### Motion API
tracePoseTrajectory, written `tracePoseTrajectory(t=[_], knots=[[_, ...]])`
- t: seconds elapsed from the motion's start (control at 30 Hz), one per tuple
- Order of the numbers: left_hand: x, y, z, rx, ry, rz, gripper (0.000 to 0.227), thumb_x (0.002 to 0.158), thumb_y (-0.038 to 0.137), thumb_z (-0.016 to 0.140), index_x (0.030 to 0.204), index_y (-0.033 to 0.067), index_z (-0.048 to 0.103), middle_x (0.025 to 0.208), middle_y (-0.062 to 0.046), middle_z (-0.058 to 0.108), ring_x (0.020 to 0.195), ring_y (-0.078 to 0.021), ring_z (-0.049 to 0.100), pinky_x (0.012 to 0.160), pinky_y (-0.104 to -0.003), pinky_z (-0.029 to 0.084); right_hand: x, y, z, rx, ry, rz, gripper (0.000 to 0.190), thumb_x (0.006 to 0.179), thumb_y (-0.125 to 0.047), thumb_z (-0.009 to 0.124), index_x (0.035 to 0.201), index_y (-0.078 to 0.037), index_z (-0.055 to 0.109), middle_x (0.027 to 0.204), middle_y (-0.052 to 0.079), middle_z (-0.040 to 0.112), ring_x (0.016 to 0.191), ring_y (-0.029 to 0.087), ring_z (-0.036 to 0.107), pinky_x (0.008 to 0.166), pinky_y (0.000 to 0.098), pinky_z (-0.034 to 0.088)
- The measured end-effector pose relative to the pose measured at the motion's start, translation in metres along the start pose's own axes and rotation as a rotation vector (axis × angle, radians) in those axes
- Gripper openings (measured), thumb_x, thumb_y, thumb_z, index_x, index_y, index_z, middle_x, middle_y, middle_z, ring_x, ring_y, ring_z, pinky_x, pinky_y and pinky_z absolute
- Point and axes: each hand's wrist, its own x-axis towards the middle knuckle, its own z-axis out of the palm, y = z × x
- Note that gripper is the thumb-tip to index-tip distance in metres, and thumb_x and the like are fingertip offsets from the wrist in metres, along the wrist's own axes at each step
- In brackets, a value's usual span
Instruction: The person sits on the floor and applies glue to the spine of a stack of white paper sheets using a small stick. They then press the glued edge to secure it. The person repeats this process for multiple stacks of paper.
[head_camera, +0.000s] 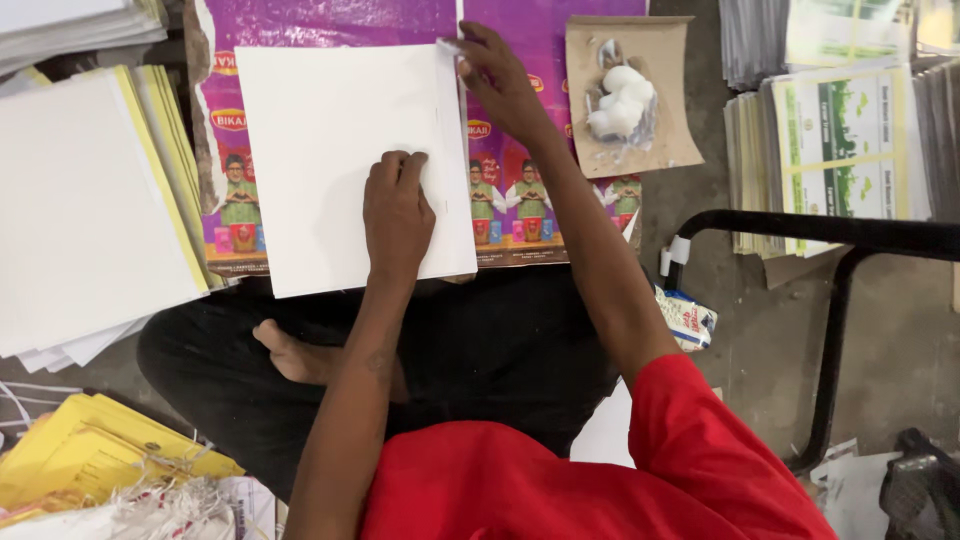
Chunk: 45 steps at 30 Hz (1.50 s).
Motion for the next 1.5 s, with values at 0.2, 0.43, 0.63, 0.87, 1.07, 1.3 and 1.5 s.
tracePoseTrajectory(t=[0.2, 0.43, 0.63, 0.87, 1.07, 1.3, 1.5], knots=[[0.004, 0.001, -0.002, -0.015, -0.01, -0.019, 0.038, 0.087, -0.013, 0.059, 0.123, -0.0007, 0.066, 0.115, -0.012, 0.06, 0.102, -0.0294, 0.059, 0.092, -0.04, 0.052, 0.003, 0.019, -0.001, -0.176, -0.024, -0.118, 0.035, 0.112, -0.031, 0.059, 0.143, -0.018, 0.068, 0.163, 0.017, 0.042, 0.157, 0.04, 0.028, 0.128, 0.0525, 0.032], [0.002, 0.0, -0.002, -0.018, -0.028, -0.032, 0.042, 0.085, -0.013, 0.059, 0.123, 0.0018, 0.066, 0.115, -0.011, 0.059, 0.103, -0.0303, 0.059, 0.093, -0.041, 0.051, -0.054, 0.003, -0.006, -0.375, -0.177, -0.191, 0.043, 0.106, -0.017, 0.062, 0.147, -0.03, 0.066, 0.173, 0.012, 0.031, 0.161, 0.036, 0.023, 0.134, 0.0544, 0.019], [-0.001, 0.0, -0.002, -0.009, 0.009, 0.004, 0.04, 0.085, -0.013, 0.06, 0.122, 0.002, 0.067, 0.114, -0.011, 0.058, 0.104, -0.0312, 0.059, 0.092, -0.042, 0.051, -0.129, -0.04, -0.005, -0.432, -0.266, -0.282, 0.054, 0.099, -0.011, 0.068, 0.148, -0.033, 0.063, 0.173, 0.011, 0.024, 0.162, 0.036, 0.018, 0.132, 0.0556, 0.019], [-0.005, 0.0, 0.0, -0.002, 0.03, 0.029, 0.035, 0.089, -0.011, 0.059, 0.121, 0.0018, 0.067, 0.113, -0.011, 0.059, 0.102, -0.0294, 0.059, 0.09, -0.041, 0.051, -0.213, -0.088, 0.007, -0.463, -0.382, -0.245, 0.064, 0.089, -0.032, 0.078, 0.148, -0.035, 0.057, 0.171, 0.018, 0.019, 0.158, 0.042, 0.016, 0.128, 0.0621, 0.017], [0.0, 0.004, 0.0, -0.026, 0.021, 0.04, 0.016, 0.096, 0.001, 0.064, 0.112, 0.0008, 0.065, 0.108, -0.012, 0.058, 0.097, -0.0307, 0.058, 0.086, -0.044, 0.049, -0.246, -0.09, 0.011, -0.432, -0.298, -0.333, 0.067, 0.091, -0.033, 0.077, 0.152, -0.04, 0.051, 0.173, 0.017, 0.018, 0.161, 0.043, 0.013, 0.131, 0.0594, 0.017], [0.002, 0.001, -0.002, -0.12, -0.036, -0.022, 0.023, 0.094, -0.005, 0.055, 0.114, 0.0034, 0.064, 0.112, -0.012, 0.059, 0.106, -0.0313, 0.058, 0.091, -0.044, 0.049, -0.191, -0.072, 0.014, -0.225, 0.039, -0.115, 0.062, 0.101, -0.021, 0.064, 0.16, -0.029, 0.044, 0.176, 0.015, 0.015, 0.164, 0.043, 0.009, 0.132, 0.0594, 0.016], [-0.001, 0.001, -0.006, -0.13, -0.013, -0.01, 0.028, 0.092, -0.008, 0.055, 0.116, 0.0043, 0.066, 0.113, -0.011, 0.06, 0.106, -0.0317, 0.059, 0.092, -0.043, 0.049, -0.125, -0.063, 0.021, -0.388, -0.013, -0.05, 0.055, 0.101, -0.022, 0.062, 0.154, -0.032, 0.055, 0.175, 0.014, 0.018, 0.162, 0.04, 0.015, 0.131, 0.0569, 0.025]])
